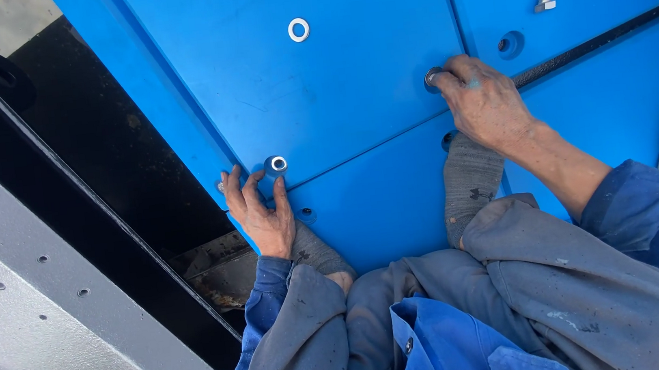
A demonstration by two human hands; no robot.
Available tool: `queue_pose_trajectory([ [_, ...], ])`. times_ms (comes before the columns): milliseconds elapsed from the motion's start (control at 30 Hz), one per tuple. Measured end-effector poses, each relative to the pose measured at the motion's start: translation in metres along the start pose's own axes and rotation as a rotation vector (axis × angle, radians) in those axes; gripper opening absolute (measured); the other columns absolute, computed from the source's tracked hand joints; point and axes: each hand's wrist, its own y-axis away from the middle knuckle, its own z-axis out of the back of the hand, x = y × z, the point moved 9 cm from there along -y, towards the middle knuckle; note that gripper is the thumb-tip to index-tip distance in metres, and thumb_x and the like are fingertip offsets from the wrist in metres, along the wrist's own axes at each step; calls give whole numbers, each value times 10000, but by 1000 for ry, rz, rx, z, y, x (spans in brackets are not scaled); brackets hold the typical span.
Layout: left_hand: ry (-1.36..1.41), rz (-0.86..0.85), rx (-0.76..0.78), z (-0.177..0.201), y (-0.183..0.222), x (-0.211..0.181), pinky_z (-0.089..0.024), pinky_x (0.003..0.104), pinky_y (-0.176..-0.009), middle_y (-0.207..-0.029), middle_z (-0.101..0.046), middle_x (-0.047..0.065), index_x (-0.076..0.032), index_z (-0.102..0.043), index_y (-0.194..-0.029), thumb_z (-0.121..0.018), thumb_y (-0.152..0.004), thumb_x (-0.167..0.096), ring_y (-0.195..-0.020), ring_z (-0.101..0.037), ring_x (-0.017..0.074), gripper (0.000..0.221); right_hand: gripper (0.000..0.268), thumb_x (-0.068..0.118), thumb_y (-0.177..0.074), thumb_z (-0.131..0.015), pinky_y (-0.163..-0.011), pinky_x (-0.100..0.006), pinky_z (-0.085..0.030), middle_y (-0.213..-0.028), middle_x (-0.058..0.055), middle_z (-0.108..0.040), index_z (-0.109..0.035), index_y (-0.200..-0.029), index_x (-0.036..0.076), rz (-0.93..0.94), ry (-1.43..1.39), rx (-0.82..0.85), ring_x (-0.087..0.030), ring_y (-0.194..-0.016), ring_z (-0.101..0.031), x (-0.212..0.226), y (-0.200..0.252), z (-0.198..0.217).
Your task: Installing and fastening blue plastic panels onto a metal frame using bolts and washers.
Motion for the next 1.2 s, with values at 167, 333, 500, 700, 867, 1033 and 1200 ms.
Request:
queue_pose_trajectory([
  [167,12,1,-15,-2,1,6,-280,615,-1256,-1572,-430,197,-109,-651,-1245,-768,-989,-312,-1556,-278,446,347,158,46,-995,-696,-739,-405,-628,-1156,-143,-628,-713,-1152,31,41,-64,-18,-297,-931,-698,-1,-7,-6],
  [333,9,0,-16,-4,3,12,-290,621,-1244,-1573,-434,181,-125,-656,-1242,-781,-979,-323,-1554,-285,445,352,145,129,-1002,-738,-693,-382,-621,-1151,-124,-631,-713,-1101,25,-22,-106,-14,-282,-859,-693,-8,-7,-14],
  [500,5,1,-20,-2,3,12,-293,628,-1242,-1576,-433,175,-127,-656,-1247,-782,-980,-326,-1556,-287,444,356,160,101,-983,-735,-745,-379,-627,-1170,-124,-630,-711,-1126,34,49,-84,-65,-289,-939,-698,1,-5,-2],
  [700,1,10,-15,-2,3,12,-288,626,-1237,-1570,-437,170,-129,-660,-1235,-790,-968,-321,-1554,-286,442,354,172,141,-993,-761,-809,-413,-616,-1119,-130,-617,-697,-1095,19,20,-12,-96,-295,-987,-677,-7,-1,-17],
  [867,11,4,-17,-2,2,9,-289,617,-1238,-1572,-435,175,-124,-662,-1235,-789,-968,-312,-1553,-283,443,351,267,237,-974,-805,-771,-448,-586,-1071,-156,-606,-692,-1057,10,-49,43,-132,-311,-946,-659,-13,0,-9],
  [1033,6,20,-8,-3,3,11,-295,607,-1239,-1568,-439,170,-127,-661,-1227,-789,-966,-310,-1554,-288,439,344,197,224,-998,-780,-845,-437,-581,-1100,-106,-632,-731,-1129,85,-14,-62,-127,-292,-1008,-659,-19,3,-15],
  [1200,1,8,-7,-4,2,11,-289,616,-1241,-1572,-434,173,-128,-655,-1238,-784,-968,-304,-1554,-282,441,347,222,265,-984,-796,-807,-443,-571,-1049,-115,-631,-719,-1072,75,-34,-53,-132,-294,-969,-660,-22,0,-12],
])
